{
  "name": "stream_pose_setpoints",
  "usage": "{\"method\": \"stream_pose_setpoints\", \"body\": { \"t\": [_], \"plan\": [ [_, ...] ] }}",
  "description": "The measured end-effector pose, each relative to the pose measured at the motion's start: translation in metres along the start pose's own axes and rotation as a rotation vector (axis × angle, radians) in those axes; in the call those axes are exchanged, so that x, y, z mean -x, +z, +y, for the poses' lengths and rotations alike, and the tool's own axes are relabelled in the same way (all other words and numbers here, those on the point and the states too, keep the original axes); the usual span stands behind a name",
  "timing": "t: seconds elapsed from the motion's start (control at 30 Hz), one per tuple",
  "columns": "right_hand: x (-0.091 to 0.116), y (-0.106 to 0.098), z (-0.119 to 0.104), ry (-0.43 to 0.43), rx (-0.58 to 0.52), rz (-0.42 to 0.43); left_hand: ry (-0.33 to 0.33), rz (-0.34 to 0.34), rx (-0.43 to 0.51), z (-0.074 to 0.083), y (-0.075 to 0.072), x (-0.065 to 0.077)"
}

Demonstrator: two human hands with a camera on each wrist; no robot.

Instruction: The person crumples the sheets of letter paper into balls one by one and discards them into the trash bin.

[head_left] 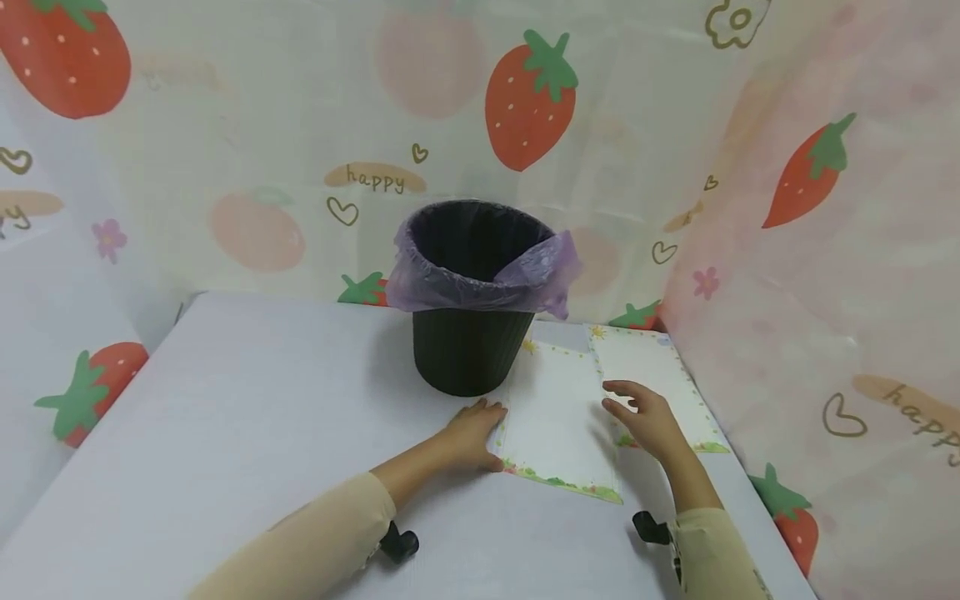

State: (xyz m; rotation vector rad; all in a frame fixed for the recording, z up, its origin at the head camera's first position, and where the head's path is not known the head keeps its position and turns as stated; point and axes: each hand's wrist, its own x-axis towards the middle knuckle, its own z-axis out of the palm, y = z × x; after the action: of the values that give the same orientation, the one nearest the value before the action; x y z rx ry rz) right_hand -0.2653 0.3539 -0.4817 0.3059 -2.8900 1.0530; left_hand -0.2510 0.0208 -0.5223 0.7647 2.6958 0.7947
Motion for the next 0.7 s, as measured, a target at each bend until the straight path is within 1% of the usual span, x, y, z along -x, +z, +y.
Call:
{"method": "stream_pose_setpoints", "body": {
  "t": [0.1, 0.23, 0.37, 0.5, 0.6, 0.7],
  "plan": [
    [0.001, 0.002, 0.004, 0.032, 0.005, -0.037, 0.015, -0.044, -0.025, 0.002, -0.001, 0.011],
    [0.003, 0.004, 0.006, 0.068, -0.021, -0.107, 0.022, -0.078, -0.03, 0.003, 0.0, 0.027],
    [0.004, 0.007, 0.01, 0.077, -0.032, -0.159, 0.026, -0.08, -0.008, 0.002, 0.003, 0.044],
    [0.001, 0.012, 0.016, 0.061, -0.007, -0.186, 0.019, -0.073, 0.014, 0.001, 0.003, 0.06],
    [0.0, 0.015, 0.021, 0.066, 0.016, -0.205, 0.014, -0.069, 0.044, 0.0, 0.003, 0.069],
    [0.0, 0.017, 0.026, 0.076, 0.036, -0.225, 0.018, -0.05, 0.093, 0.001, 0.002, 0.074]
  ]
}}
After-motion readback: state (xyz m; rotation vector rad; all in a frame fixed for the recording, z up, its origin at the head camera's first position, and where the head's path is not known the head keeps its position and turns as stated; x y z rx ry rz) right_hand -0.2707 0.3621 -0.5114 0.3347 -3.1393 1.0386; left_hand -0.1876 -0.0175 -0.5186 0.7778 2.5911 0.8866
